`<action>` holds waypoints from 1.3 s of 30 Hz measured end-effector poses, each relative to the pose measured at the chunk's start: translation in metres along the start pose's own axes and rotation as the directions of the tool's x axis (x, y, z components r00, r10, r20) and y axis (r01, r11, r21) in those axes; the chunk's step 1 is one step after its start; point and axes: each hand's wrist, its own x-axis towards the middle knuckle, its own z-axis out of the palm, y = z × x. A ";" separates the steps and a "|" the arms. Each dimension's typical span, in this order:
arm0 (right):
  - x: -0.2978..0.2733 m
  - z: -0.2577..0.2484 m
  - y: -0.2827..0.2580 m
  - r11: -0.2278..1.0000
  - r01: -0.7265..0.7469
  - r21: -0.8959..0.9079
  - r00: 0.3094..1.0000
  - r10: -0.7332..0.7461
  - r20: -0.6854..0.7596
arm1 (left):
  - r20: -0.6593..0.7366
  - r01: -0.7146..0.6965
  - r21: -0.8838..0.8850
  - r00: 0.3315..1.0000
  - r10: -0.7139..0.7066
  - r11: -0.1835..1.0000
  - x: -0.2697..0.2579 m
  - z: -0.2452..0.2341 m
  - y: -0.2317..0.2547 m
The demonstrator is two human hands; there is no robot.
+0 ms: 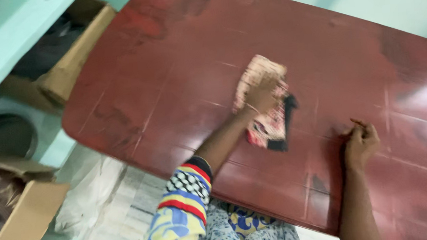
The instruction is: The person wipes the surface of a reddish-brown table using a patterned cloth. They move the cloth back and forth across the table, covering different sections to clean the surface.
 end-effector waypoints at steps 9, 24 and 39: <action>-0.006 0.016 -0.021 0.960 0.070 -0.270 0.985 -0.025 0.169 | -0.330 0.747 0.079 0.644 -0.690 0.660 -0.156 -0.143 -0.376; -0.022 0.026 0.015 0.653 0.215 -0.726 0.971 -0.067 0.228 | -0.281 0.901 0.036 0.424 -0.861 0.432 -0.188 -0.198 -0.391; -0.028 0.053 -0.042 0.658 0.360 -0.661 0.931 -0.295 0.213 | -0.222 0.493 0.117 0.859 -0.461 0.862 0.016 -0.062 -0.239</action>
